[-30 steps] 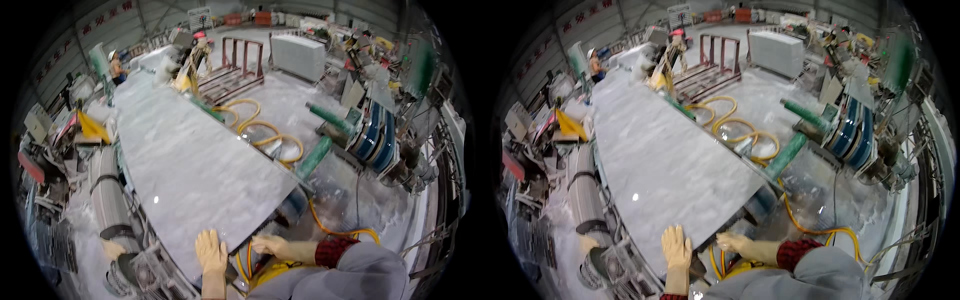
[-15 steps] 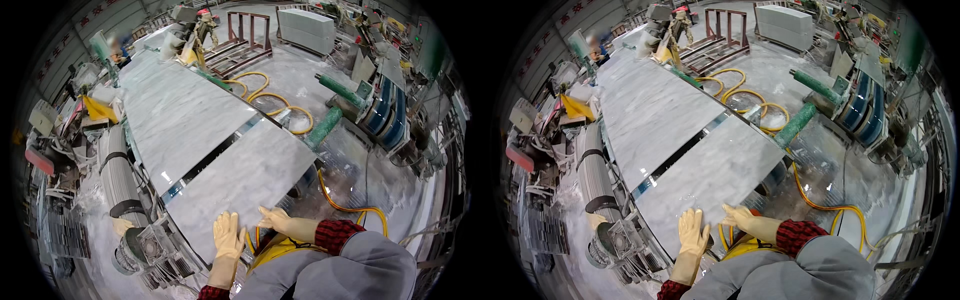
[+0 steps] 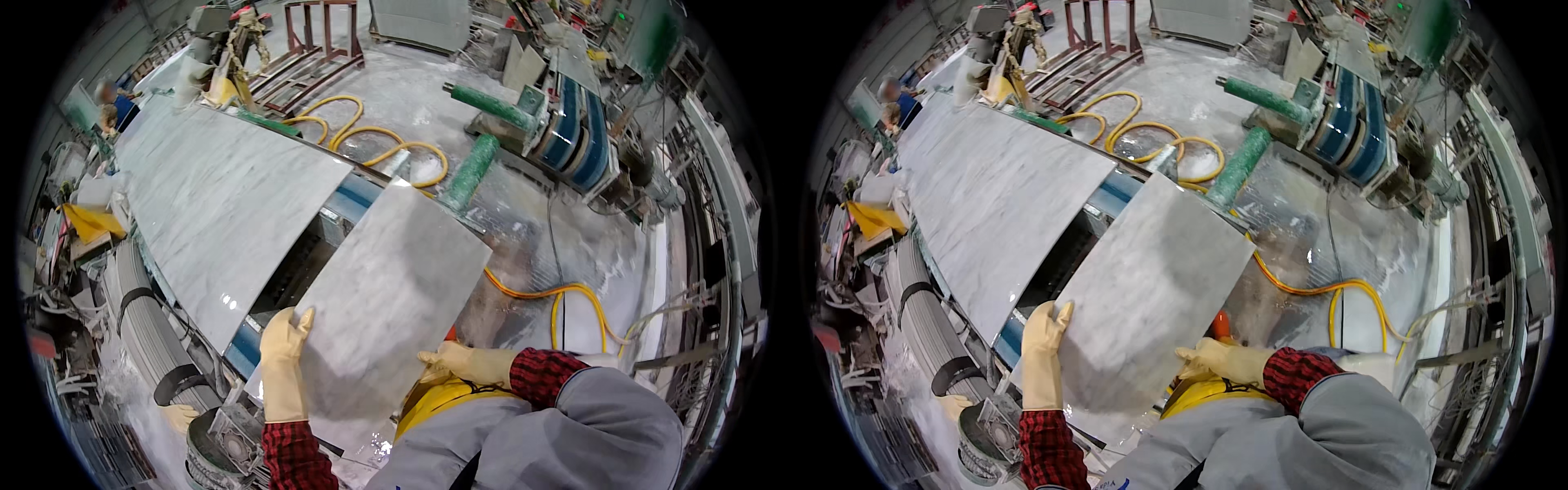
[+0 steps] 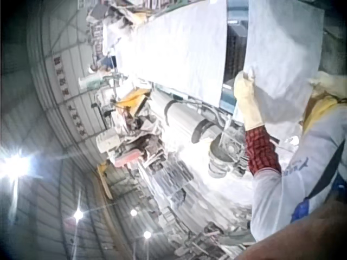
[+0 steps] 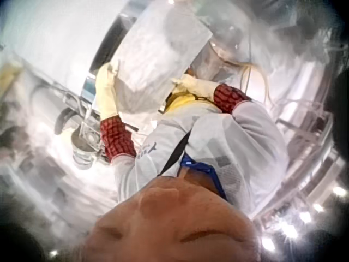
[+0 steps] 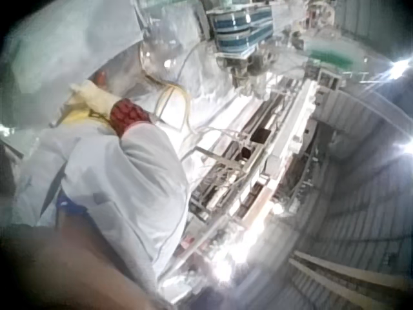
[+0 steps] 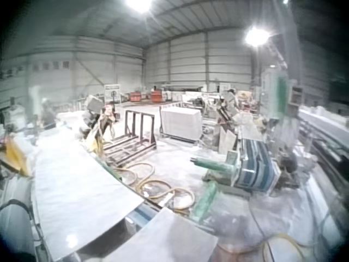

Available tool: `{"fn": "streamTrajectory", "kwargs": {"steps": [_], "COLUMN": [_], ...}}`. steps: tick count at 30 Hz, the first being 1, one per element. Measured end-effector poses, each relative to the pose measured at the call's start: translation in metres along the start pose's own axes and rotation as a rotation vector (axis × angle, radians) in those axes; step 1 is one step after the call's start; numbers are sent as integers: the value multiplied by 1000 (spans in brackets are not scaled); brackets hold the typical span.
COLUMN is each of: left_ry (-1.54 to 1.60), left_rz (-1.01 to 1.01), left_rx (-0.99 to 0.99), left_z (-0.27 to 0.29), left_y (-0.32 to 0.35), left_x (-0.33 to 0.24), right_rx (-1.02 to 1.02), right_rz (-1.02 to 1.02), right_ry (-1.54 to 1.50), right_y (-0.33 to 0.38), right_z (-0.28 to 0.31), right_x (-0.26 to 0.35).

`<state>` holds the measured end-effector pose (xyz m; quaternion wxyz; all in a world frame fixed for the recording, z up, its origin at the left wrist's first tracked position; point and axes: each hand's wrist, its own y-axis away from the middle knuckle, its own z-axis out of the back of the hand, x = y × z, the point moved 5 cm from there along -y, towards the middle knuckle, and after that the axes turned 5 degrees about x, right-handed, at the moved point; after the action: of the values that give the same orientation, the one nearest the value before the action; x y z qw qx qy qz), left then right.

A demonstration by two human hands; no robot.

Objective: The person repeatedly picks up large rectangular stone slabs from a conveyor, lifts them, and places them onto a nearby rack. The cycle of lifting and stacking is repeated throughout the clip.

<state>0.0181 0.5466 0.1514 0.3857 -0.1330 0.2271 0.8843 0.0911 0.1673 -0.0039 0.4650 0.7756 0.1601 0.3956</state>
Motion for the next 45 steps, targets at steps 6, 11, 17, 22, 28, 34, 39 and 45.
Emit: {"fn": "streamTrajectory", "kwargs": {"steps": [6,11,17,22,28,34,39,45], "left_ry": [-103,-2,113,460,636,924,1075,963], "left_rz": [20,-120,-23,-28,-271,-336,-273,-169], "left_rx": [-12,-180,-335,-343,-285,-70,184,396], "left_z": [45,62,88,59,-32,-135,-221,-287], "left_y": [38,106,134,76,-30,-96,-118,-158], "left_x": [-48,-68,-124,-183,-320,-502,-594,-664], "right_rx": [313,268,127,-34,-316,-346,-617,-700], "right_rz": [750,1265,532,540,836,1238,882,842], "right_ry": [1009,1489,519,-83,-235,-363,-597,-608], "right_y": [-21,-5,35,144,194,284,327,281], "right_z": [11,6,58,138,324,469,563,671], "right_x": [10,0,49,126,176,215,210,162]}}
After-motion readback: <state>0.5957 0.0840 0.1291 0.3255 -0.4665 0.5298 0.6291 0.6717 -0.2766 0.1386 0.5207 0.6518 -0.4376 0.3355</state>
